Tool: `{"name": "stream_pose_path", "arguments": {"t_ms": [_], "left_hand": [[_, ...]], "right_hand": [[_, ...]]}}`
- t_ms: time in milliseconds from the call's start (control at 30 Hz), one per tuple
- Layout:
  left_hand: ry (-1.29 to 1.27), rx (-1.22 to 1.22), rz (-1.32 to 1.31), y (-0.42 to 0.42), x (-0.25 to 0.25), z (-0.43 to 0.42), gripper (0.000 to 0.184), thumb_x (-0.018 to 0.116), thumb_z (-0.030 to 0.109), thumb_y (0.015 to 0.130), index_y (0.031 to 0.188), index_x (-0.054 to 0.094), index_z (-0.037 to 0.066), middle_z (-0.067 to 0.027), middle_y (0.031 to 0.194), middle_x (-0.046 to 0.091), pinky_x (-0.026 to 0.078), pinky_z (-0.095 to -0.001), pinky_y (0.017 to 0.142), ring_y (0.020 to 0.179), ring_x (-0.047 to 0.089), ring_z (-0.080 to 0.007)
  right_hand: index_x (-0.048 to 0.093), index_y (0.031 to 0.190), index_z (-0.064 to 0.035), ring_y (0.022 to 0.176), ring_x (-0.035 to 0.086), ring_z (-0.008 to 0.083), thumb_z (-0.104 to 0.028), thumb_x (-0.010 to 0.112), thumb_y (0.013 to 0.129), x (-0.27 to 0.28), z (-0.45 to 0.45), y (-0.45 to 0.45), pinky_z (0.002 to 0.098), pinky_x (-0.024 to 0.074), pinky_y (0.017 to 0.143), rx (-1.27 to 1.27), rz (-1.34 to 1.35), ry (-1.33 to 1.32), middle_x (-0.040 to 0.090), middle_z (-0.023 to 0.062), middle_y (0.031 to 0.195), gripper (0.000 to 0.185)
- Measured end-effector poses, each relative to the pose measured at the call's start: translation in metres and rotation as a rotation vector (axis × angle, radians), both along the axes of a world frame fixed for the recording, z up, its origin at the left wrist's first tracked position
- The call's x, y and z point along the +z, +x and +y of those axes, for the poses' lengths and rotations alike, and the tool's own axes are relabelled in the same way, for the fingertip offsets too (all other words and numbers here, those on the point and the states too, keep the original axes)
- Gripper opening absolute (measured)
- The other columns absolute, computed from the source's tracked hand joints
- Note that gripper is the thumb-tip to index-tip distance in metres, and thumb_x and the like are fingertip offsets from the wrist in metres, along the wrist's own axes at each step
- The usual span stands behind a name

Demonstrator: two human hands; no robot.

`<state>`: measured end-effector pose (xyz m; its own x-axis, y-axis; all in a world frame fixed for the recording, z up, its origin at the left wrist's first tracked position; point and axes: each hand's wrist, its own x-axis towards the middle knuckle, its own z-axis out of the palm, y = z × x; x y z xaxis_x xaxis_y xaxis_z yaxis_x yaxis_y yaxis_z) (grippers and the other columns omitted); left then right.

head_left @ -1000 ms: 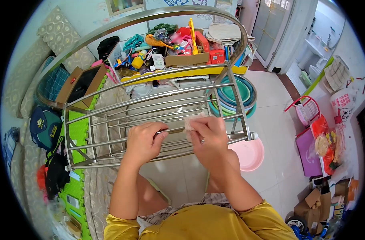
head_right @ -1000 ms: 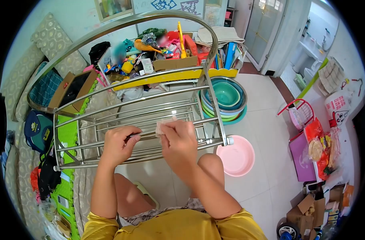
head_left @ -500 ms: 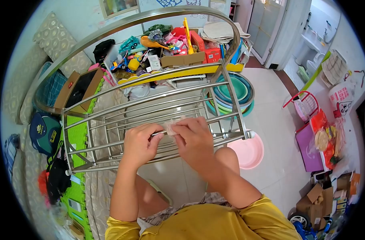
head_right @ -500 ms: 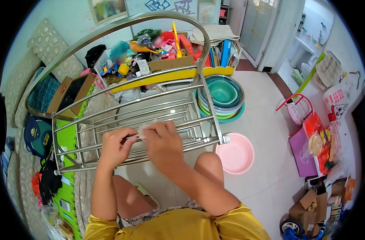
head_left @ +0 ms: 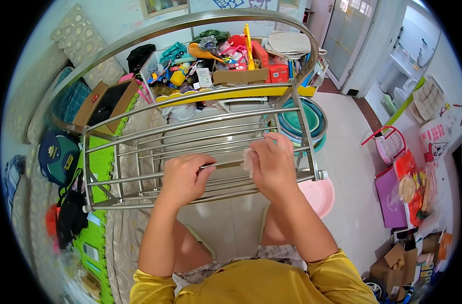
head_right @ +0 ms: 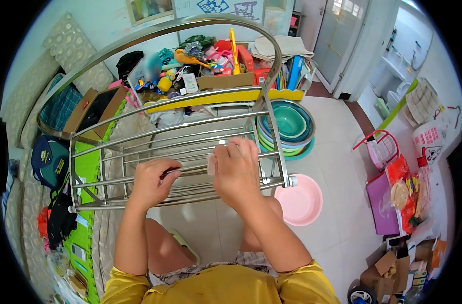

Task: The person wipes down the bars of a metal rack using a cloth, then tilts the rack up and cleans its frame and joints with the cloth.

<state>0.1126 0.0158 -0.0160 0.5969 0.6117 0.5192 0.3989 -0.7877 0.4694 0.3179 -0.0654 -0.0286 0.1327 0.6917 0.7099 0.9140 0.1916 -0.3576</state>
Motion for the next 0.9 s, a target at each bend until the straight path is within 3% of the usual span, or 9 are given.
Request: {"name": "stream_pose_path", "arguments": {"t_ms": [100, 200, 267, 467, 567, 900], "left_hand": [[0.009, -0.003, 0.008, 0.0, 0.0, 0.001, 0.012, 0.072, 0.007, 0.08, 0.092, 0.072, 0.002, -0.0128, 0.08, 0.07, 0.052, -0.0322, 0.058, 0.063, 0.066, -0.0259], [0.025, -0.013, 0.0, -0.001, -0.002, 0.002, 0.012, 0.072, 0.006, 0.08, 0.092, 0.072, 0.002, -0.0126, 0.08, 0.07, 0.053, -0.0329, 0.059, 0.064, 0.066, -0.0268], [0.01, -0.003, 0.018, 0.0, 0.0, 0.003, 0.012, 0.073, 0.007, 0.08, 0.091, 0.072, 0.002, -0.0126, 0.08, 0.071, 0.053, -0.0337, 0.059, 0.064, 0.066, -0.0271], [-0.013, -0.007, 0.007, 0.0, 0.0, 0.003, 0.012, 0.073, 0.008, 0.08, 0.09, 0.072, 0.002, -0.0131, 0.08, 0.07, 0.052, -0.0344, 0.06, 0.065, 0.066, -0.0285], [0.019, -0.012, 0.027, -0.001, -0.001, 0.004, 0.012, 0.072, 0.007, 0.079, 0.091, 0.072, 0.002, -0.0132, 0.08, 0.07, 0.053, -0.0349, 0.06, 0.065, 0.066, -0.0288], [-0.03, -0.004, 0.017, 0.001, 0.001, 0.003, 0.012, 0.072, 0.006, 0.079, 0.09, 0.072, 0.002, -0.0139, 0.08, 0.07, 0.053, -0.0367, 0.062, 0.067, 0.066, -0.0313]], "right_hand": [[0.065, 0.104, -0.003, 0.108, 0.055, 0.0345, -0.008, 0.064, 0.083, 0.005, 0.001, 0.001, 0.0518, 0.0379, 0.101, 0.069, -0.018, -0.129, 0.067, 0.0122, 0.1, 0.022], [0.065, 0.105, -0.0026, 0.112, 0.054, 0.0354, -0.008, 0.066, 0.081, 0.013, -0.007, -0.001, 0.0533, 0.0348, 0.107, 0.114, 0.125, -0.211, 0.066, 0.0133, 0.106, 0.025], [0.068, 0.104, -0.0042, 0.108, 0.056, 0.034, -0.004, 0.072, 0.072, 0.013, -0.011, 0.001, 0.0475, 0.0413, 0.099, 0.11, 0.007, -0.114, 0.067, 0.0127, 0.097, 0.032], [0.069, 0.101, -0.0062, 0.097, 0.06, 0.0332, 0.004, 0.074, 0.065, 0.002, -0.006, 0.012, 0.0505, 0.0416, 0.101, 0.12, -0.056, -0.102, 0.068, 0.0101, 0.09, 0.038], [0.068, 0.098, -0.0063, 0.09, 0.061, 0.0331, 0.005, 0.074, 0.066, 0.0, -0.001, 0.011, 0.0506, 0.0431, 0.101, 0.14, -0.051, -0.067, 0.068, 0.0089, 0.087, 0.035], [0.067, 0.097, -0.0075, 0.088, 0.061, 0.0331, 0.003, 0.073, 0.069, -0.012, 0.015, -0.008, 0.0498, 0.0463, 0.096, 0.237, -0.041, -0.004, 0.068, 0.0075, 0.087, 0.031]]}}
